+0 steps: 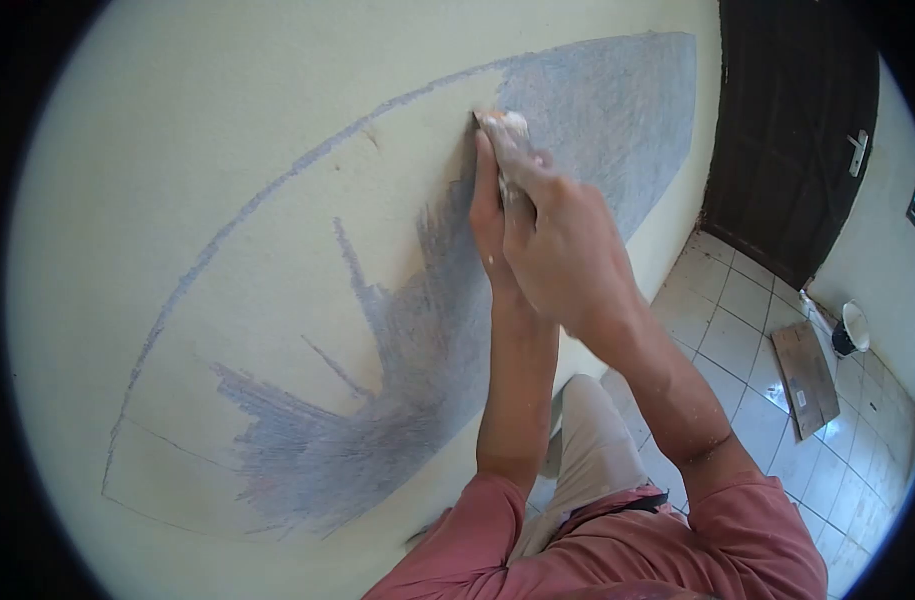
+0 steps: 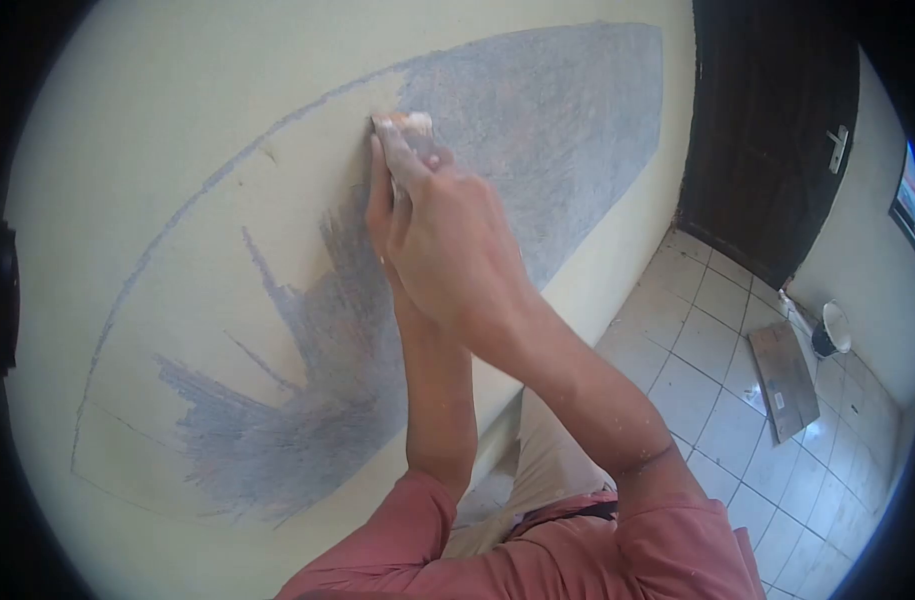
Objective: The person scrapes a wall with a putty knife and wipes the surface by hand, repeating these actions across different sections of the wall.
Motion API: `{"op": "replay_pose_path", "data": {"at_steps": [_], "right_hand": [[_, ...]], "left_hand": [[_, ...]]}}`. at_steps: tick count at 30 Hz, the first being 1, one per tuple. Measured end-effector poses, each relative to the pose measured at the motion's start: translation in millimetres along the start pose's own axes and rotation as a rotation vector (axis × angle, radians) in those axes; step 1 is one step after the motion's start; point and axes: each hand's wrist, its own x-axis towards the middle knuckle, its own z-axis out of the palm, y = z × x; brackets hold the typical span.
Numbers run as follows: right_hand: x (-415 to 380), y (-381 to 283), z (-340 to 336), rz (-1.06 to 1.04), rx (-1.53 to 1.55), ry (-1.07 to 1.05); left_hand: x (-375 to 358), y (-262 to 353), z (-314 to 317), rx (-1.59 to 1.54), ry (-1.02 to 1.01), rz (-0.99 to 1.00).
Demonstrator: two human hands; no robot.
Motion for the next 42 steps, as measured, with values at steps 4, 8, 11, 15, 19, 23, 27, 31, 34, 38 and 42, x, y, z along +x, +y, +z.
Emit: {"op": "replay_pose_path", "data": {"at_steps": [4,8,11,15,19,23,27,31,34,38,42], "right_hand": [[0.4,-0.6,-13.2,0.028,0.000,-0.105],[-30.9,4.9,-0.8,-0.014,0.014,-0.141],[-32.7,7.1,7.4,-0.026,0.027,-0.090],[-10.3,6.3,1.7,-0.012,0.032,-0.055],[-2.8,0.6,-12.2,0.074,0.084,-0.124],[-34.4,11.8,4.9,-0.044,-0.002,-0.105],[-15.6,6.1,5.4,0.018,0.033,-0.049],[8.6,3.0,-9.5,0.000,0.055,-0.015],[-4.8,2.8,-14.4,-0.044,-0.031,-0.075],[-13.1,9.0,0.7,0.002,-0.042,-0.061],[15.2,-0.8,-15.5,0.068,0.029,-0.036]], "left_hand": [[-18.8,4.3,19.4,-0.032,0.006,0.026],[-42.3,-9.0,-11.8,-0.073,0.174,0.008],[-43.8,-5.8,-14.5,0.043,0.104,0.057],[-19.2,-11.3,-8.0,0.468,0.119,0.213],[-26.7,0.3,12.2,0.052,-0.004,0.054],[-38.6,-18.3,-31.1,0.012,0.065,0.048],[-21.0,-1.8,-3.6,0.094,0.139,0.011],[-2.2,-6.4,3.4,-0.004,-0.035,0.022],[-21.8,-17.0,-1.3,0.265,0.024,0.212],[-17.9,-22.1,-29.6,0.044,-0.089,0.124],[8.5,-16.2,5.0,0.167,0.065,0.135]]}}
